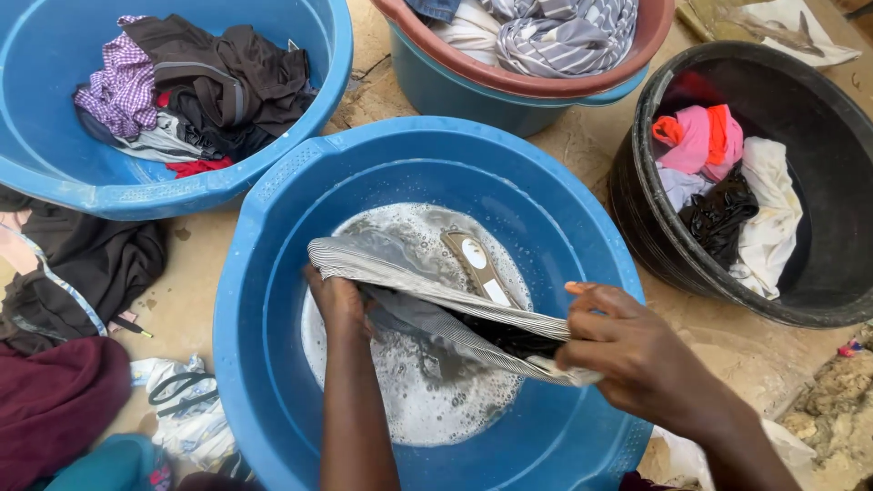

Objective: Hand-washing clothes in a basin using a scrub brush and soapy water

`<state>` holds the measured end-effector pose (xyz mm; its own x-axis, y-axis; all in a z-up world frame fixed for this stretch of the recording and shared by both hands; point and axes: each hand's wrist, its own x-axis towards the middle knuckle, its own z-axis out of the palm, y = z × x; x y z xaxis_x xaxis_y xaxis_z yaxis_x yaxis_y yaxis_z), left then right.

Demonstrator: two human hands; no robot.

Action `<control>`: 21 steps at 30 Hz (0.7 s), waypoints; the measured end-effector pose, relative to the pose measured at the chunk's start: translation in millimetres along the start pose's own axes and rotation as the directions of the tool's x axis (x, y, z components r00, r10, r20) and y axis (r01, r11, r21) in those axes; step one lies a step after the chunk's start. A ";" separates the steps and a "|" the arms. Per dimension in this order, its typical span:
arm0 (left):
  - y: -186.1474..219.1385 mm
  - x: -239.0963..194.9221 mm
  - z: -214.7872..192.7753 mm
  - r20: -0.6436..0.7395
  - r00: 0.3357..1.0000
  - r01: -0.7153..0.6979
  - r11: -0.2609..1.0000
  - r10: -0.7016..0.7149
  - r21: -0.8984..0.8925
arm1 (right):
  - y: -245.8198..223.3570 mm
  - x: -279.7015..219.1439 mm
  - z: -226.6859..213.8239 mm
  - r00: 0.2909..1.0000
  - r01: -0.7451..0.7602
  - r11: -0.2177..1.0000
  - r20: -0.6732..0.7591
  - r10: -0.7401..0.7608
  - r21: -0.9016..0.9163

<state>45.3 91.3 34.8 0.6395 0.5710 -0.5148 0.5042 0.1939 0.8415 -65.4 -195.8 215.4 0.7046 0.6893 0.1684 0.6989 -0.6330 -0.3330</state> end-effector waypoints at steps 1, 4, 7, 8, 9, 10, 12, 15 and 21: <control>6.9 -3.5 1.8 0.094 0.983 0.167 0.977 -0.155 -0.130 | -10.7 6.5 -16.0 0.996 -0.001 0.994 -0.091 0.011 0.109; 19.4 -4.7 -1.4 0.210 0.949 0.275 0.946 -0.237 -0.173 | -23.1 15.0 -53.0 0.953 0.019 0.971 -0.297 0.054 0.239; 10.2 14.2 -16.2 0.184 0.980 0.087 0.995 -0.077 -0.043 | -8.6 40.3 -62.5 0.864 0.028 0.963 -0.491 0.112 0.268; 7.7 22.9 -18.5 0.168 0.985 -0.049 0.999 0.046 0.014 | 0.4 52.4 -64.7 0.805 0.027 0.966 -0.578 0.132 0.258; 5.8 23.6 -21.3 0.172 0.984 -0.057 0.998 0.054 0.012 | 21.9 73.9 -52.1 0.801 0.029 0.967 -0.584 0.130 0.254; 3.9 24.1 -24.1 0.124 0.978 -0.196 0.950 0.170 0.242 | 43.4 95.3 -40.0 0.803 0.007 0.965 -0.577 0.151 0.262; -11.8 25.0 -26.6 0.116 0.952 -0.303 0.826 0.282 0.476 | 74.4 121.3 -7.0 0.802 -0.033 0.959 -0.566 0.194 0.282; -37.0 46.9 -11.2 0.123 0.971 -0.229 0.663 0.203 0.713 | 101.5 143.8 39.2 0.780 -0.166 0.887 -0.494 0.385 0.430; -75.1 48.4 13.8 0.308 0.929 -0.369 0.577 0.206 0.728 | 119.2 92.4 106.1 0.790 -0.513 0.794 -0.182 0.585 0.326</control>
<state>46.4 93.4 -55.6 0.8764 0.3247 -0.3557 0.4777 -0.6797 0.5565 70.0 -170.2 92.8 0.9880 0.1106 0.1074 0.1540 -0.7416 -0.6529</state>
